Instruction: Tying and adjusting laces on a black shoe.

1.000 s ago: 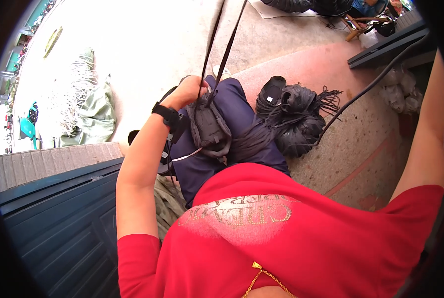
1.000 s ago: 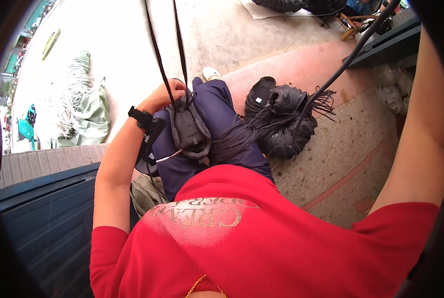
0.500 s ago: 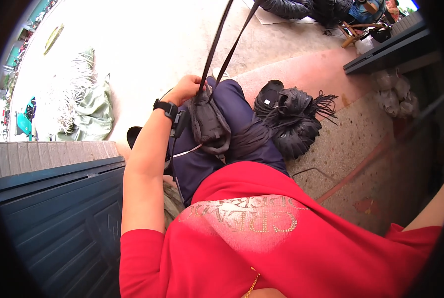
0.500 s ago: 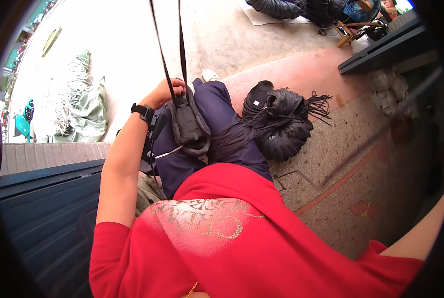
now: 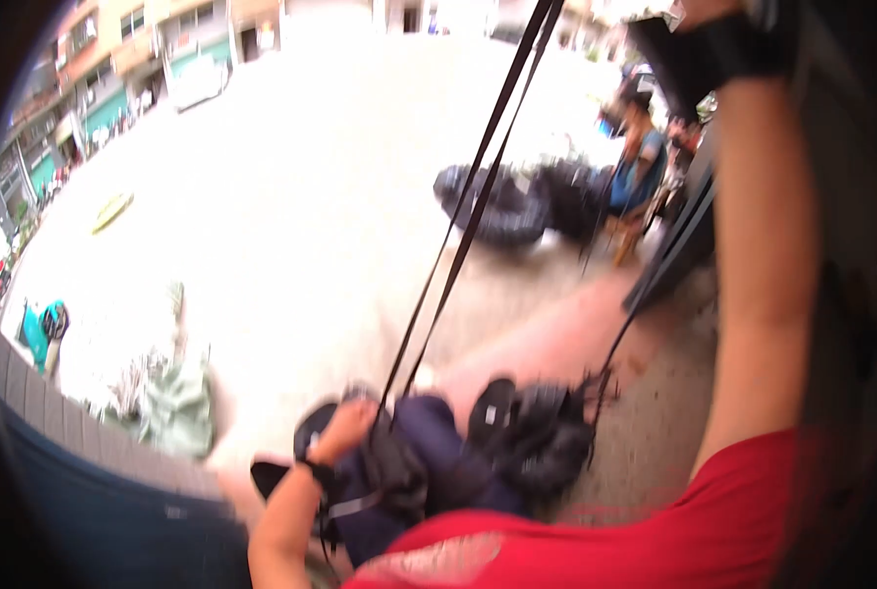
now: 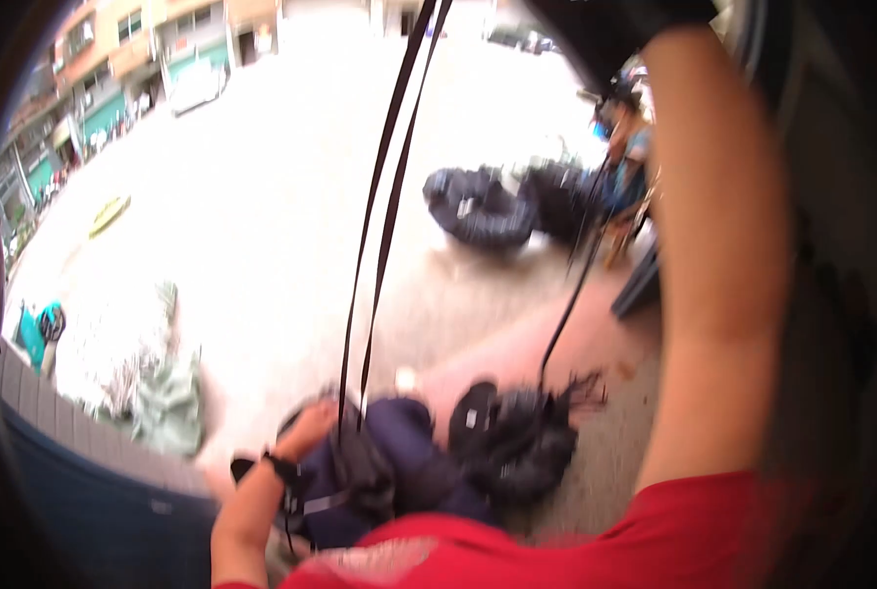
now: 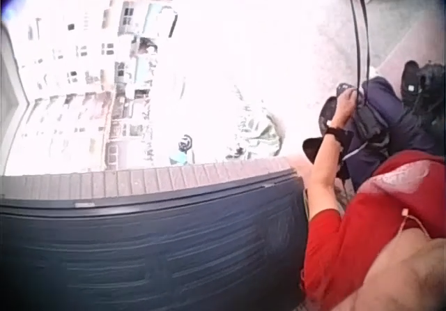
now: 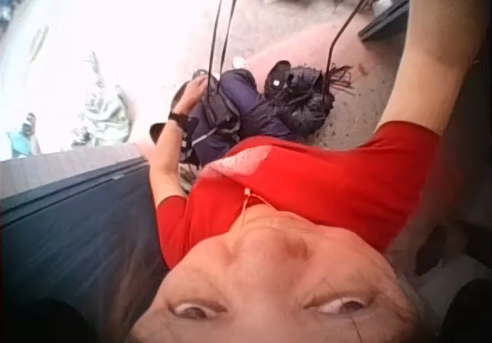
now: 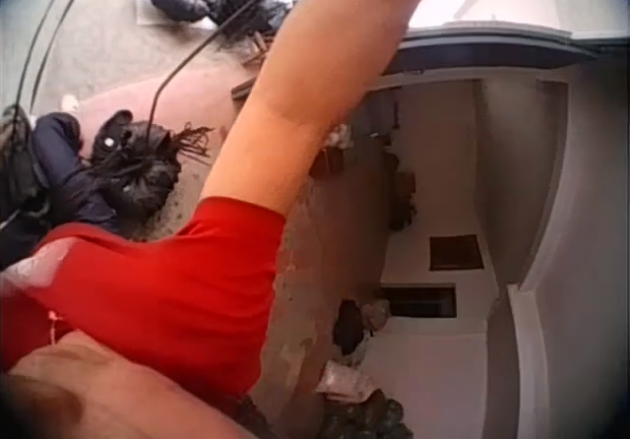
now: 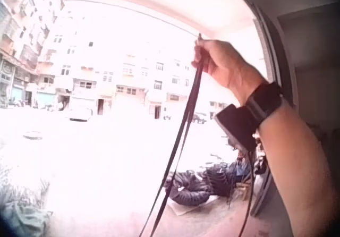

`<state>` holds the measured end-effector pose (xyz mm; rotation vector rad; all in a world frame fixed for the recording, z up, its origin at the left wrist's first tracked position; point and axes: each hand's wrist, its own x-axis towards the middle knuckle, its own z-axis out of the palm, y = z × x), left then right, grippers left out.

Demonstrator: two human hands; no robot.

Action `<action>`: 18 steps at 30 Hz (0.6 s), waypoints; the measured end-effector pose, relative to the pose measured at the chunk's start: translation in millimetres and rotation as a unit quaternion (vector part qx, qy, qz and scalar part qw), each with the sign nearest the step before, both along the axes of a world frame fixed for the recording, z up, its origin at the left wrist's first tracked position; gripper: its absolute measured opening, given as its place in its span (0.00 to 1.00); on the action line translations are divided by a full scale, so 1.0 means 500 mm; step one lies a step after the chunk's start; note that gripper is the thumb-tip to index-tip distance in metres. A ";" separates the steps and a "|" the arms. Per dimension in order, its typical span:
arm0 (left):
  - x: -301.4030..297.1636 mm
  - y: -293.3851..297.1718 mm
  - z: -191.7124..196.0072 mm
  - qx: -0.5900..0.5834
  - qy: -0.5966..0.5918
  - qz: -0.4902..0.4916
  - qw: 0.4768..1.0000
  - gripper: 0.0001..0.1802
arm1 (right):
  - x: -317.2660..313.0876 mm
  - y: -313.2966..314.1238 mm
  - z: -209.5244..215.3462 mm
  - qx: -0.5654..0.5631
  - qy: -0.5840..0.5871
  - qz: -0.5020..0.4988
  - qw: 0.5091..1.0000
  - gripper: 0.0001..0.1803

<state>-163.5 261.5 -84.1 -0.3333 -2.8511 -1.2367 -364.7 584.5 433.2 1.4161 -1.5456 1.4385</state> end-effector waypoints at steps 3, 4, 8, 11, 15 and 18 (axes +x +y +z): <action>0.015 0.061 0.072 0.362 -0.220 0.060 0.904 0.21 | 0.070 -0.039 0.118 -0.014 -0.077 0.040 0.996 0.10; 0.037 0.075 0.110 0.439 -0.227 0.054 0.867 0.22 | 0.110 -0.091 0.119 -0.045 -0.124 0.029 0.991 0.09; 0.052 0.107 0.107 0.537 -0.246 -0.029 0.807 0.20 | 0.085 -0.093 0.083 -0.101 -0.209 0.017 0.972 0.09; 0.096 0.119 0.113 0.479 -0.231 0.063 0.844 0.14 | -0.015 -0.030 0.000 -0.148 -0.241 -0.020 0.959 0.10; 0.116 0.145 0.119 0.225 -0.098 -0.058 0.968 0.09 | -0.037 0.051 -0.235 -0.011 -0.322 -0.083 0.943 0.09; 0.148 0.178 0.053 0.031 0.018 -0.161 0.986 0.08 | 0.024 -0.054 -0.573 0.218 -0.485 0.008 0.847 0.11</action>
